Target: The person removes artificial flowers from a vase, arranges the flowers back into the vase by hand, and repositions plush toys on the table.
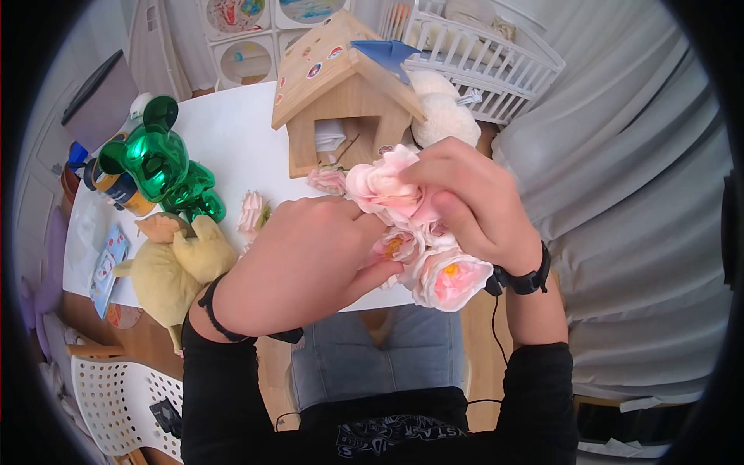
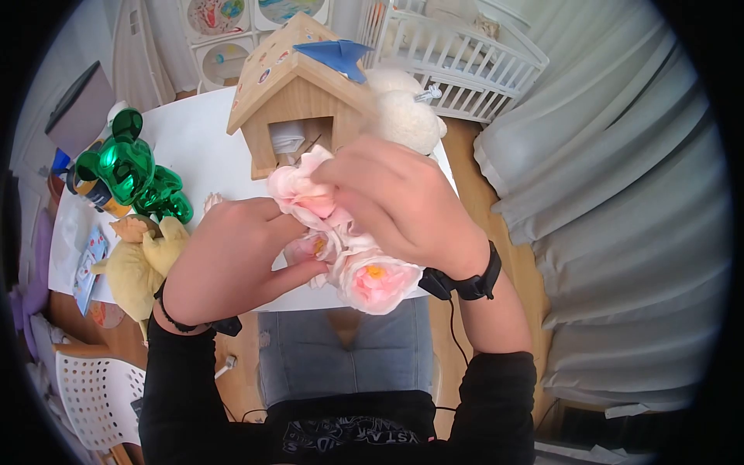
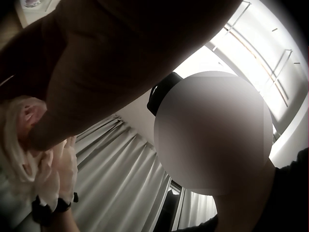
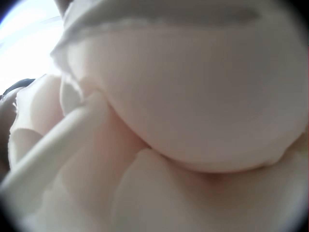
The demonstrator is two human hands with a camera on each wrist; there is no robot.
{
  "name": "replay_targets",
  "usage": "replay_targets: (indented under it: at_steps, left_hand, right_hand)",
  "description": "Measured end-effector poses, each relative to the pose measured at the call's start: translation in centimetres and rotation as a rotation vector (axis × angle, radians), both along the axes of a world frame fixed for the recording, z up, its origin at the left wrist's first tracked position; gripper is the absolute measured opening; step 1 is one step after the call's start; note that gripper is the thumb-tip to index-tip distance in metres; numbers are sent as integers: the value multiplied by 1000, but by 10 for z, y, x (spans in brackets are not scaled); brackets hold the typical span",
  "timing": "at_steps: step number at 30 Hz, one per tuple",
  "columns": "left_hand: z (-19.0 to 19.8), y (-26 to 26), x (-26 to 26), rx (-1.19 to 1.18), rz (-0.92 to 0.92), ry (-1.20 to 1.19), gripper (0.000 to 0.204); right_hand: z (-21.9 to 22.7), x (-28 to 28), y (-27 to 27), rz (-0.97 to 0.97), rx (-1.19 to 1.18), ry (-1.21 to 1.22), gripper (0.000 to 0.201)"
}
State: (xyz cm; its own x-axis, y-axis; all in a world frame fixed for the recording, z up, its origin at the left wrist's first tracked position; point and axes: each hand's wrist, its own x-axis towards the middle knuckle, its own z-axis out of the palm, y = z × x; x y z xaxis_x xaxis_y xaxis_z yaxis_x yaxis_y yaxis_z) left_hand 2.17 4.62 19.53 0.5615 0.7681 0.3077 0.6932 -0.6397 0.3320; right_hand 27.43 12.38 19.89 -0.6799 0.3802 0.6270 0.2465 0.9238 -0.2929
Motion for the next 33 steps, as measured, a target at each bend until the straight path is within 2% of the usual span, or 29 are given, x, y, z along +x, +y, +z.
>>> replay_targets:
  at_steps: [5,7,10,12,13,15,16,17,19,20,21,24,25,27,28,29,33]
  left_hand:
    - [-3,3,1,-5,-1,42,30]
    - [-1,2,0,-16,11,69,30]
    - [4,-3,-7,-64,48,117,25]
    - [16,-11,-16,-16,106,-174,14]
    - [17,-11,-15,-14,105,-173,14]
    - [20,-8,-11,205,196,-618,8]
    - [20,-2,-13,261,139,-585,17]
    - [16,3,-9,261,136,-584,17]
    - [9,11,1,326,-34,-472,24]
    - [7,9,1,156,-86,-397,24]
    - [6,9,1,162,-87,-403,24]
    - [4,10,3,99,-20,-356,20]
    - [4,11,2,93,-29,-368,18]
    - [5,13,3,84,-39,-374,17]
    - [5,14,4,81,10,-390,15]
    - [5,15,6,80,60,-407,13]
    - [7,18,4,124,44,-516,8]
  right_hand:
    - [-7,1,1,-10,0,51,15]
    - [2,0,-1,-1,51,-31,16]
    - [7,-2,-5,-21,6,-56,14]
    - [5,-3,-1,-16,55,-23,18]
    - [4,-3,0,-8,102,11,22]
    - [5,-3,-3,-7,55,80,24]
    - [4,-3,-4,-3,4,146,27]
    - [0,-1,-4,-6,5,147,27]
    - [-11,8,-1,-50,0,451,30]
    - [-14,11,-6,-95,1,525,23]
    - [-15,18,-9,-94,6,519,23]
    - [-22,37,-22,-151,-127,191,27]
    - [-25,35,-24,-153,-130,193,27]
    - [-32,27,-26,-110,-281,165,31]
    - [-36,29,-25,-91,-348,188,33]
    - [-37,30,-24,-93,-347,191,33]
    - [-48,27,-6,-31,-377,240,42]
